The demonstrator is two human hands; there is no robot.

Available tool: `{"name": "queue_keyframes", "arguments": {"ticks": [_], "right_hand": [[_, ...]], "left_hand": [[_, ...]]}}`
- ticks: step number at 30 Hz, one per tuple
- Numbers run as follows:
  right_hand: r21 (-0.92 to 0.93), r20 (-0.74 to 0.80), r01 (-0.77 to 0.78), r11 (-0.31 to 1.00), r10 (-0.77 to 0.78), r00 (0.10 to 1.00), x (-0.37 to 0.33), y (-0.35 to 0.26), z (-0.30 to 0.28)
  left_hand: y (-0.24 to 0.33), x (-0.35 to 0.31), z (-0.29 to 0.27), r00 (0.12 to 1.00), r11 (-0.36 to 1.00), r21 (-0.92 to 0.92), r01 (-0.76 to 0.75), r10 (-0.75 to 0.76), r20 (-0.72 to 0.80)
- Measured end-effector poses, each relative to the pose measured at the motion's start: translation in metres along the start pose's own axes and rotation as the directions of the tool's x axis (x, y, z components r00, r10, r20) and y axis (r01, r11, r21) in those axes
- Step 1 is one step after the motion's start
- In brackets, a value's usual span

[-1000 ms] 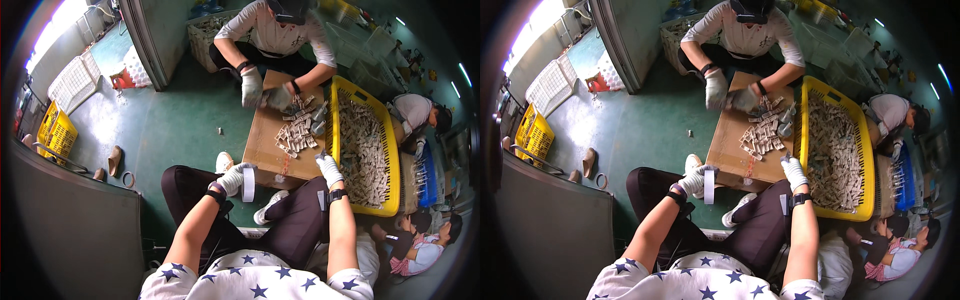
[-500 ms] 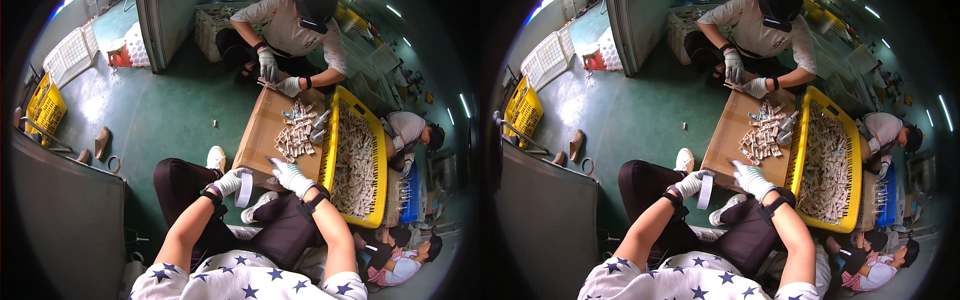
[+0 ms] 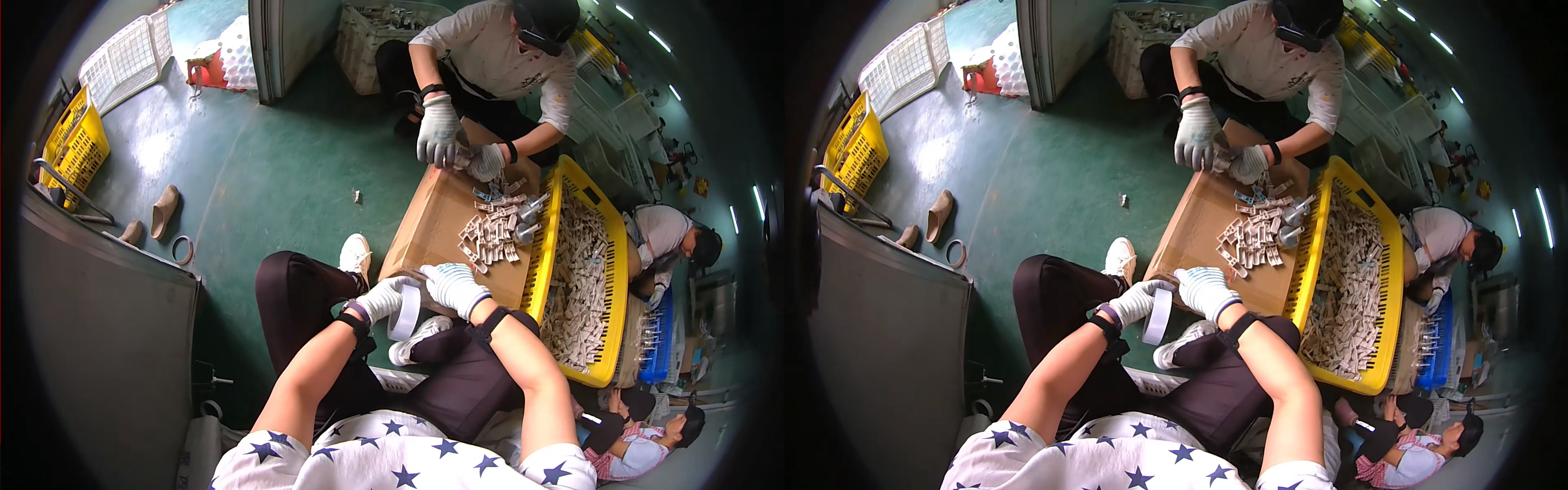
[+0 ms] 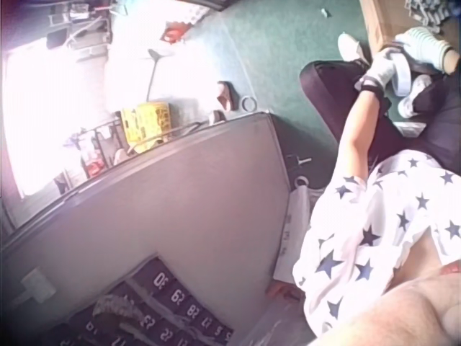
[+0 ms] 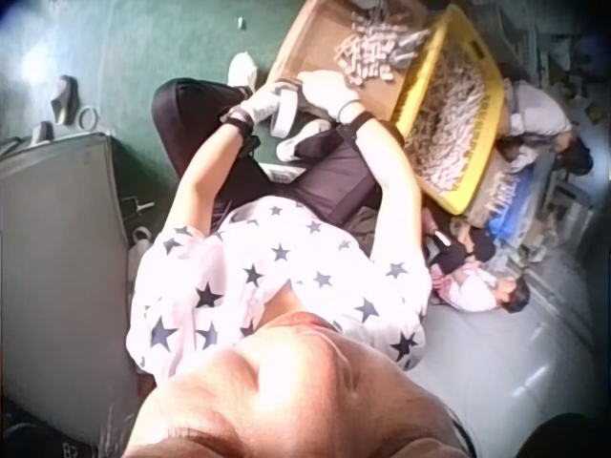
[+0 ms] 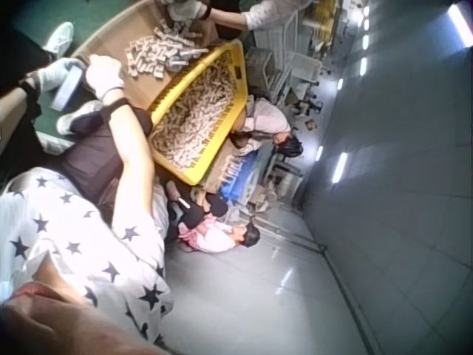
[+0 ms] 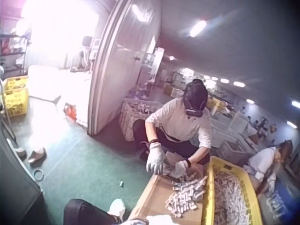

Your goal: Sorting and packaging small clothespins into organized groups on a flat surface.

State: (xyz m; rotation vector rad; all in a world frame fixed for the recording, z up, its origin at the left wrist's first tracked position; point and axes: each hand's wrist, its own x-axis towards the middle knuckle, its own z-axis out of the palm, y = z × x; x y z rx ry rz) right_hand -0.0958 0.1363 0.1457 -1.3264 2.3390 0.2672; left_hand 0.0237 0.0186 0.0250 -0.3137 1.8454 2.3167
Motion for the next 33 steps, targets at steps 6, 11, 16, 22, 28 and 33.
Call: {"name": "queue_keyframes", "arguments": {"ticks": [6, 11, 16, 22, 28, 33], "right_hand": [[-0.015, -0.024, -0.012, 1.000, 0.011, 1.000, 0.004, -0.003, 0.006], [0.000, -0.046, -0.013, 1.000, 0.013, 0.999, -0.002, -0.005, 0.005], [0.027, -0.054, -0.036, 0.999, 0.037, 0.998, -0.003, 0.000, 0.015], [-0.064, -0.091, -0.019, 0.998, 0.014, 0.996, -0.001, -0.012, 0.024], [0.054, -0.083, -0.099, 0.994, 0.103, 0.991, -0.009, 0.006, 0.043], [0.072, -0.118, -0.114, 0.991, 0.122, 0.986, -0.013, 0.005, 0.051]], "left_hand": [[0.000, -0.001, 0.003, 1.000, 1.000, -0.014, -0.027, 0.027, 0.002], [0.009, -0.008, 0.008, 0.999, 0.992, -0.125, -0.013, 0.019, 0.044], [0.020, -0.009, 0.012, 0.997, 0.994, -0.081, 0.079, -0.080, -0.015], [-0.015, 0.000, -0.003, 0.989, 0.996, -0.009, 0.085, -0.086, -0.118], [-0.018, -0.005, -0.001, 0.969, 0.974, -0.101, 0.203, -0.214, -0.125], [-0.044, -0.006, -0.008, 0.986, 0.987, 0.036, 0.159, -0.157, -0.059]]}}
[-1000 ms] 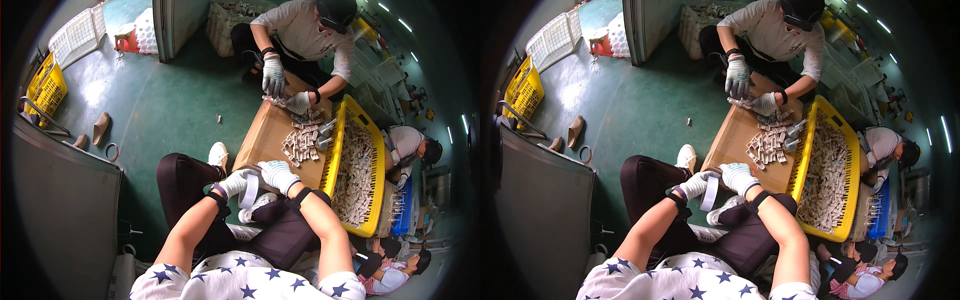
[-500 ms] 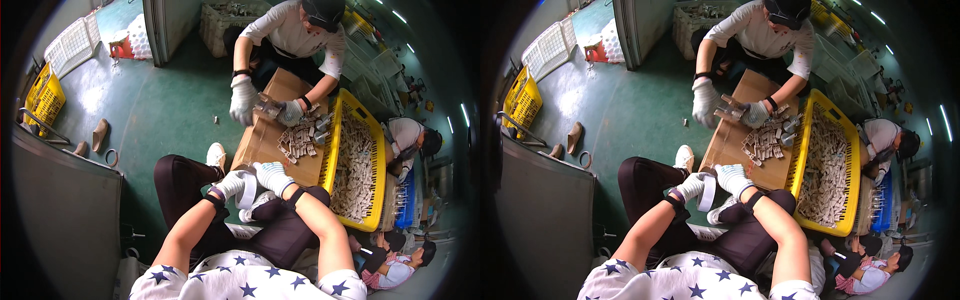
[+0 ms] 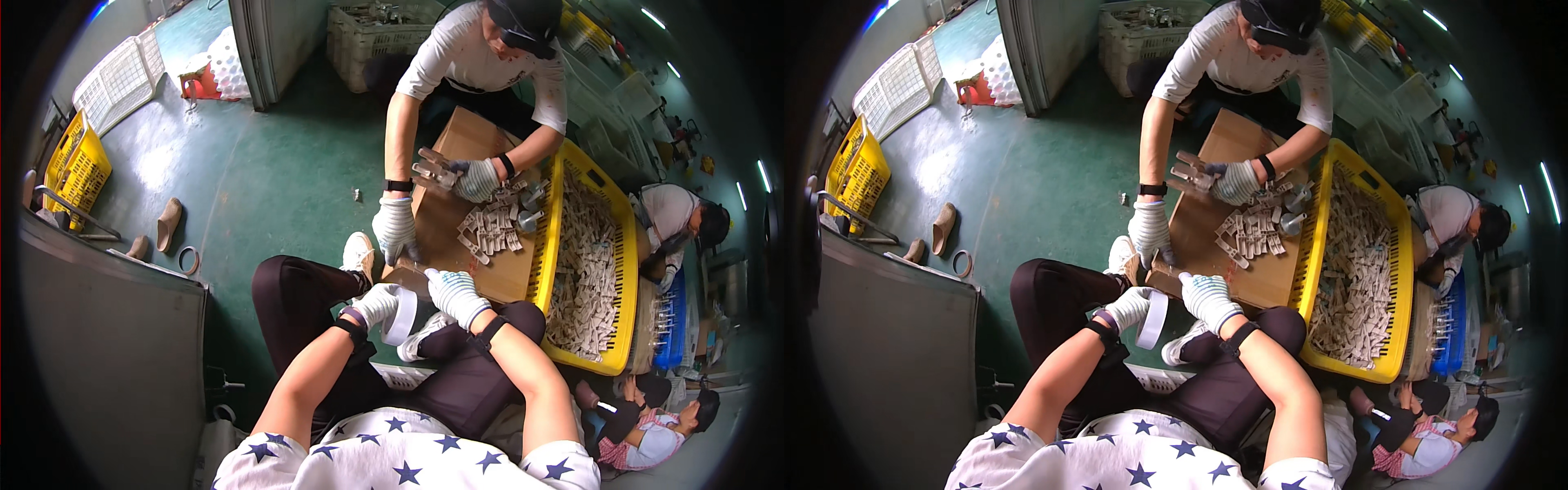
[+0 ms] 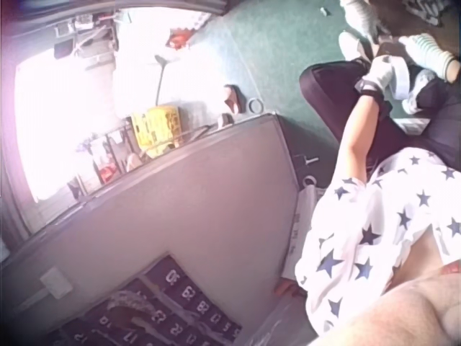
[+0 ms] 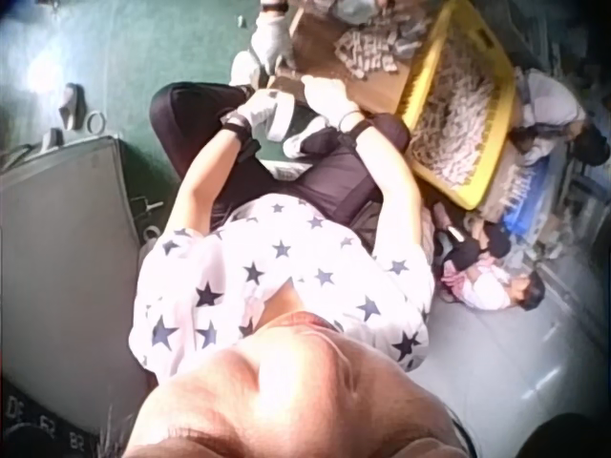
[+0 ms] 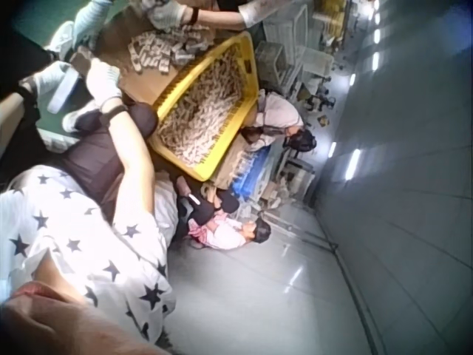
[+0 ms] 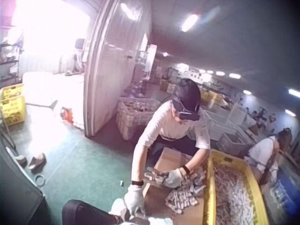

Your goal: Sorting and packaging small clothespins into organized groups on a flat surface.

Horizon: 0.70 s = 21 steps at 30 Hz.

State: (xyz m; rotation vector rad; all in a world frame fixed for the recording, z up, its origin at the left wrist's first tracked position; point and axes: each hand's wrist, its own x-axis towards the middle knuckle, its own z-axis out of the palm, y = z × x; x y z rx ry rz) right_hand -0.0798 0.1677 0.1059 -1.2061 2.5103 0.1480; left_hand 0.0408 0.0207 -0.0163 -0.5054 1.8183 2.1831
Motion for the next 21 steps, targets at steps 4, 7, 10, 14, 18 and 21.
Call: {"name": "queue_keyframes", "arguments": {"ticks": [4, 7, 10, 14, 18, 21], "right_hand": [[0.068, -0.279, 0.164, 0.984, -0.139, 0.950, -0.021, 0.002, -0.017], [0.086, -0.296, 0.135, 0.987, -0.104, 0.949, -0.033, 0.024, -0.021], [0.033, -0.233, -0.087, 0.996, 0.092, 0.968, -0.028, 0.070, -0.019], [0.002, -0.147, -0.416, 0.909, 0.412, 0.899, -0.057, 0.116, -0.044], [0.345, -0.483, 0.009, 0.939, 0.169, 0.859, -0.055, 0.088, -0.046], [0.844, -0.426, 0.435, 0.314, -0.101, 0.899, -0.052, 0.049, -0.042]], "left_hand": [[0.004, 0.001, -0.001, 0.999, 0.996, -0.090, 0.015, -0.012, 0.034], [0.007, 0.001, -0.004, 0.997, 0.995, -0.097, 0.014, -0.007, 0.073], [-0.008, 0.009, -0.024, 0.990, 0.966, -0.255, 0.038, -0.001, 0.144], [0.057, -0.006, 0.008, 0.969, 0.981, 0.053, -0.188, 0.177, 0.172], [0.109, -0.016, 0.028, 0.962, 0.965, -0.074, -0.252, 0.258, 0.088], [0.163, -0.024, 0.036, 0.966, 0.967, -0.020, -0.254, 0.252, -0.053]]}}
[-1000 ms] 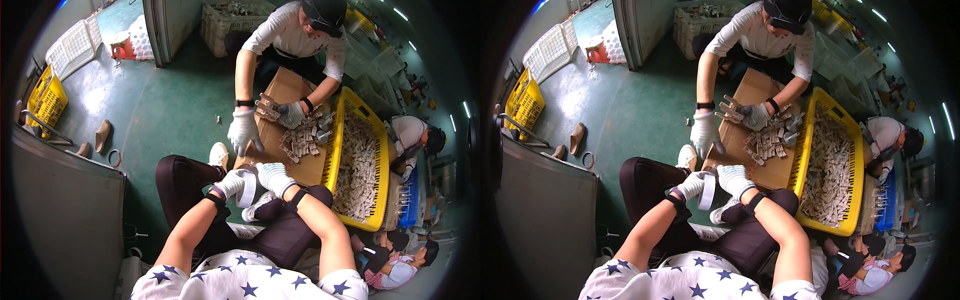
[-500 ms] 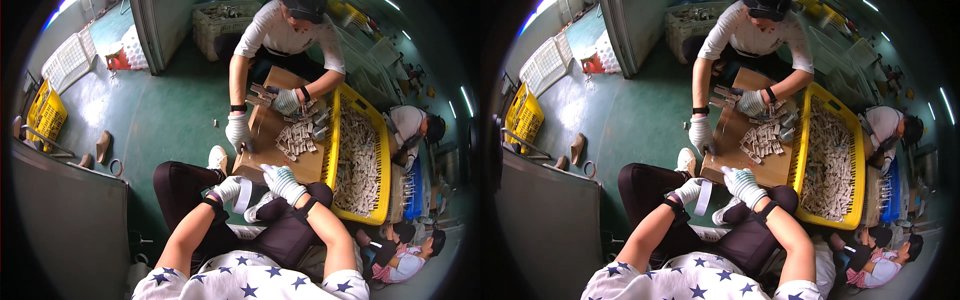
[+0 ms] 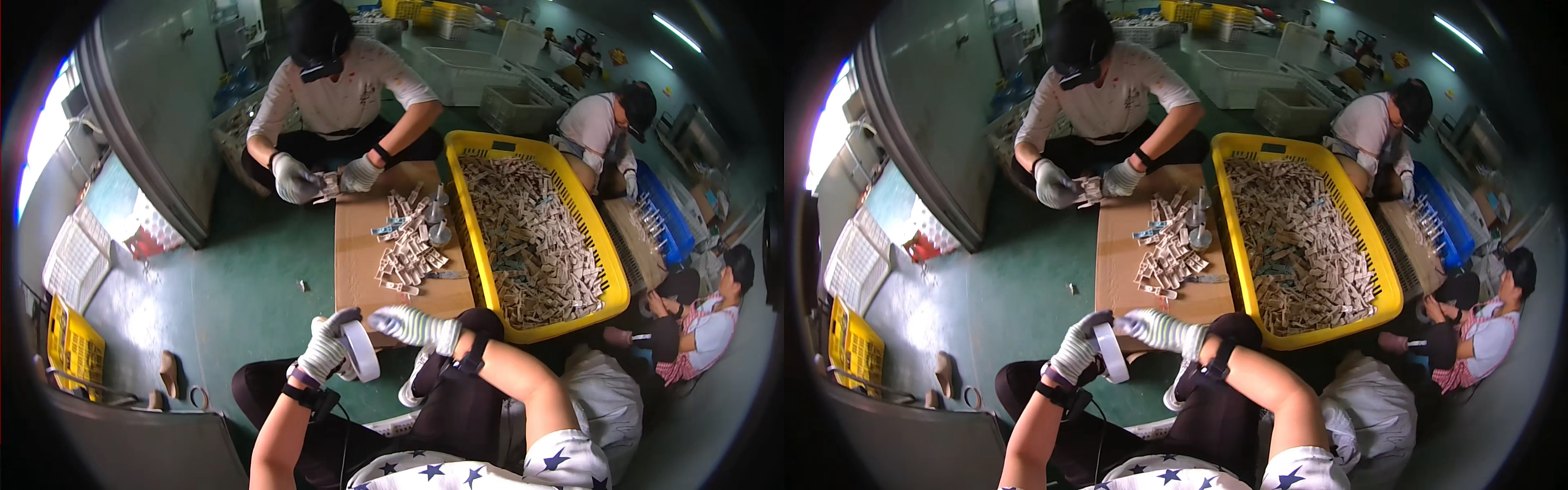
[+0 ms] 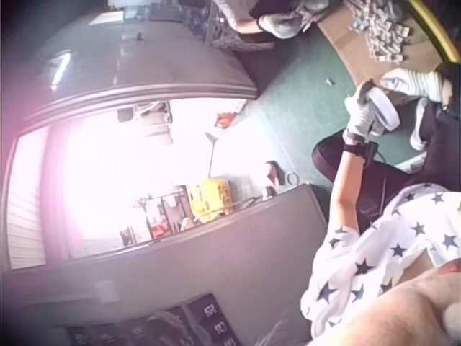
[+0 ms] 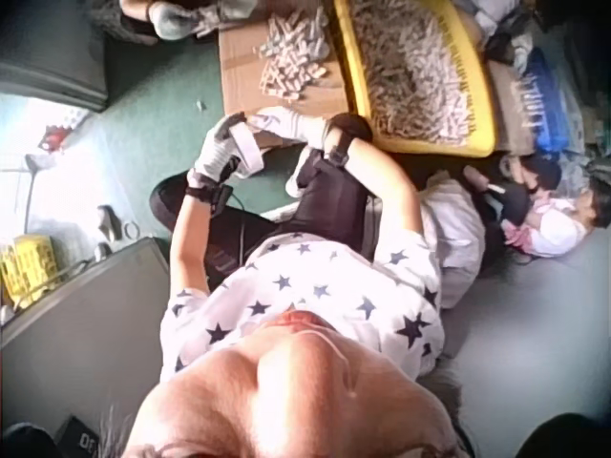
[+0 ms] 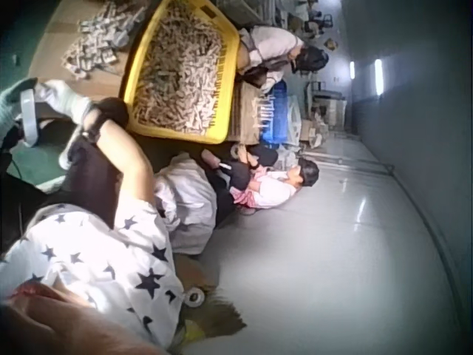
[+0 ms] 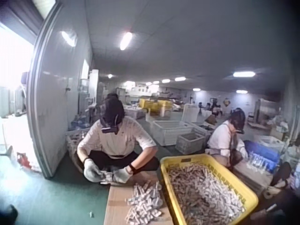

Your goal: Sorting and packaging small clothespins into organized groups on a flat surface.

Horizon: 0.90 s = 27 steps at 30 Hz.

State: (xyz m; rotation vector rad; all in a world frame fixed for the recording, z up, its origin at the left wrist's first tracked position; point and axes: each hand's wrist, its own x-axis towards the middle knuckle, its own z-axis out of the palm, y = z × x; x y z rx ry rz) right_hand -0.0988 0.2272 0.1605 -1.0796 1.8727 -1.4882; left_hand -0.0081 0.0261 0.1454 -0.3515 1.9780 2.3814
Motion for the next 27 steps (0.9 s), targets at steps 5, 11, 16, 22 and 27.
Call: {"name": "queue_keyframes", "arguments": {"ticks": [5, 11, 16, 22, 27], "right_hand": [[0.559, 0.071, -0.110, 0.822, 0.085, 0.994, 0.010, -0.038, 0.010], [0.704, -0.014, -0.008, 0.710, 0.025, 1.000, 0.030, -0.051, -0.003], [0.857, -0.086, 0.013, 0.516, 0.119, 0.989, 0.047, -0.040, -0.009], [0.763, -0.214, 0.091, 0.640, 0.118, 0.970, 0.046, -0.024, -0.039], [0.577, -0.094, 0.130, 0.806, -0.092, 0.991, 0.028, -0.040, -0.017]], "left_hand": [[0.086, 0.030, 0.010, 0.961, 0.988, -0.129, 0.082, -0.044, 0.273], [0.125, 0.076, 0.009, 0.979, 0.980, -0.088, 0.180, -0.169, 0.112], [0.117, 0.145, 0.008, 0.984, 0.986, 0.031, 0.161, -0.163, 0.075], [0.114, 0.222, 0.041, 0.969, 0.976, 0.063, 0.209, -0.215, 0.119], [0.097, 0.298, 0.010, 0.966, 0.986, -0.076, 0.148, -0.160, -0.204]]}}
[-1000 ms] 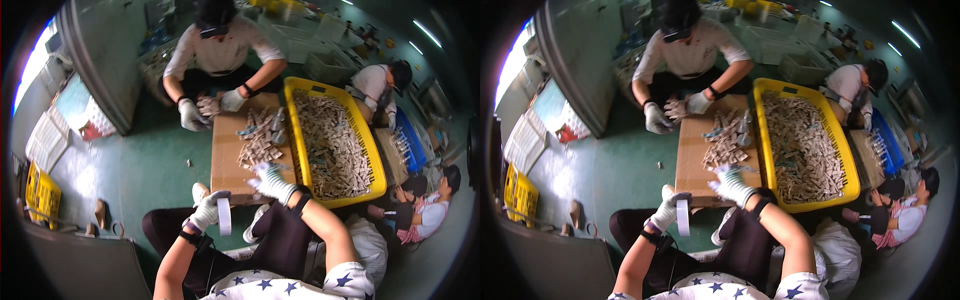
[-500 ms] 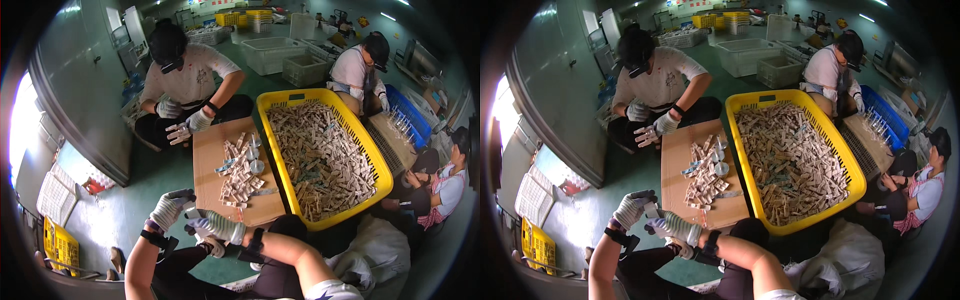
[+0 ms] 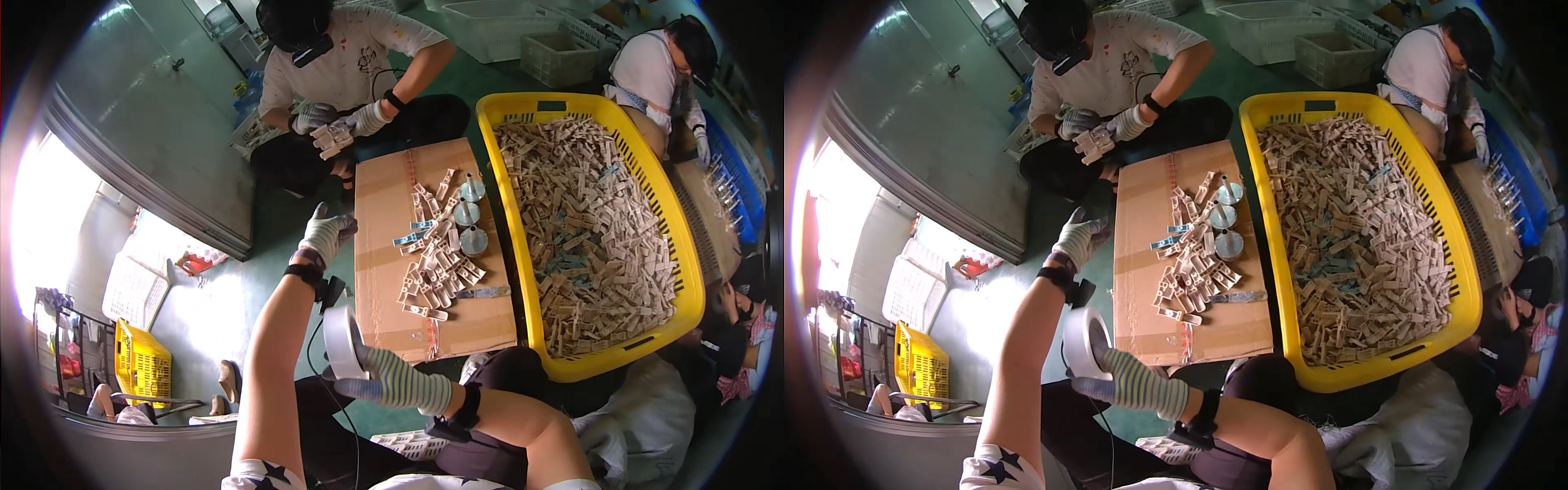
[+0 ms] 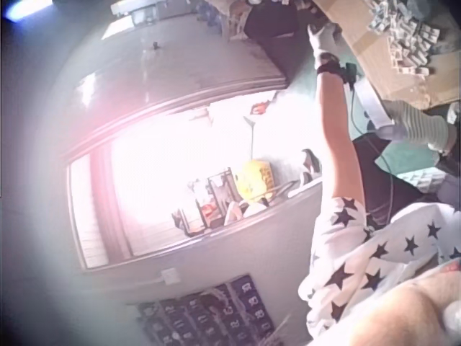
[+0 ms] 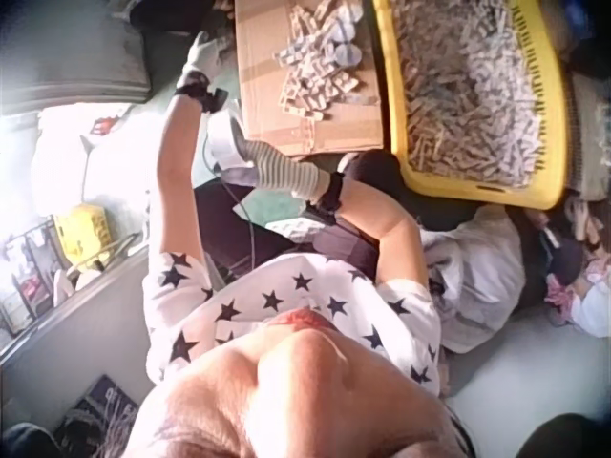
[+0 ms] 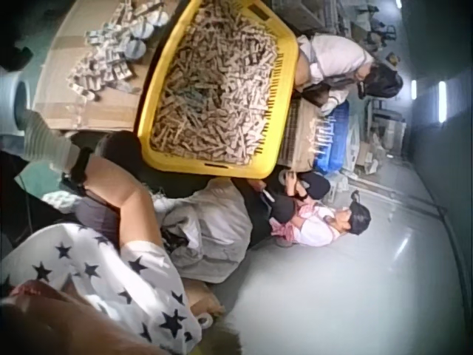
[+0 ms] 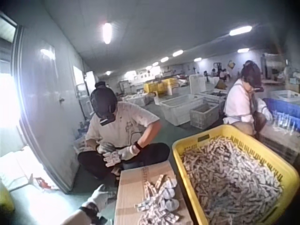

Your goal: Sorting and packaging small clothespins into organized groups on a flat surface.

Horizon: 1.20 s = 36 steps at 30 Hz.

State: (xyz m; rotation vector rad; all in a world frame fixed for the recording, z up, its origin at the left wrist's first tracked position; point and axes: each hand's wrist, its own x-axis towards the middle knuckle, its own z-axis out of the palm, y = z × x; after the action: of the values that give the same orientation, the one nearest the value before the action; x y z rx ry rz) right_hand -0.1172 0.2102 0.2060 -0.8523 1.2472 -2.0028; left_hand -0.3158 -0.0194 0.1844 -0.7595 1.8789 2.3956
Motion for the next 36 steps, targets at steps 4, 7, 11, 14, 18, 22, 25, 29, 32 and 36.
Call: {"name": "queue_keyframes", "arguments": {"ticks": [4, 7, 11, 14, 18, 22, 25, 29, 32, 36], "right_hand": [[0.074, 0.005, -0.071, 0.995, 0.070, 0.997, 0.005, 0.005, -0.004], [0.198, 0.002, -0.073, 0.977, 0.074, 0.997, 0.009, 0.007, -0.001], [0.170, -0.049, -0.072, 0.983, 0.081, 0.995, 0.008, 0.004, -0.004], [0.132, -0.048, -0.073, 0.989, 0.080, 0.996, 0.010, 0.006, -0.003], [0.105, -0.023, -0.113, 0.988, 0.116, 0.993, 0.013, 0.012, -0.004], [0.041, -0.017, -0.117, 0.992, 0.118, 0.993, 0.016, 0.012, -0.002], [0.083, -0.031, -0.139, 0.987, 0.142, 0.989, 0.016, 0.014, -0.002], [-0.011, -0.006, -0.149, 0.989, 0.149, 0.989, 0.016, 0.019, -0.005], [-0.012, 0.004, -0.149, 0.989, 0.149, 0.989, 0.015, 0.017, -0.004], [0.008, -0.021, -0.149, 0.989, 0.150, 0.989, 0.014, 0.019, -0.008]], "left_hand": [[-0.001, 0.024, -0.011, 0.984, 0.998, -0.012, 0.057, -0.058, -0.166], [-0.001, 0.040, -0.033, 0.978, 0.988, 0.104, 0.115, -0.094, -0.184], [-0.005, 0.041, -0.018, 0.961, 0.922, 0.334, 0.199, -0.116, -0.252], [-0.006, 0.036, -0.019, 0.959, 0.919, 0.327, 0.220, -0.143, -0.245], [-0.014, 0.051, -0.027, 0.941, 0.896, 0.373, 0.240, -0.120, -0.317], [-0.021, 0.057, -0.046, 0.973, 0.956, 0.256, 0.146, -0.091, -0.214], [-0.013, 0.056, -0.036, 0.945, 0.880, 0.397, 0.262, -0.150, -0.291], [-0.007, 0.045, -0.030, 0.966, 0.812, 0.530, 0.246, -0.160, -0.203], [-0.002, 0.042, -0.027, 0.960, 0.793, 0.546, 0.271, -0.178, -0.217], [0.006, 0.026, -0.001, 0.941, 0.890, 0.367, 0.272, -0.166, -0.294]]}}
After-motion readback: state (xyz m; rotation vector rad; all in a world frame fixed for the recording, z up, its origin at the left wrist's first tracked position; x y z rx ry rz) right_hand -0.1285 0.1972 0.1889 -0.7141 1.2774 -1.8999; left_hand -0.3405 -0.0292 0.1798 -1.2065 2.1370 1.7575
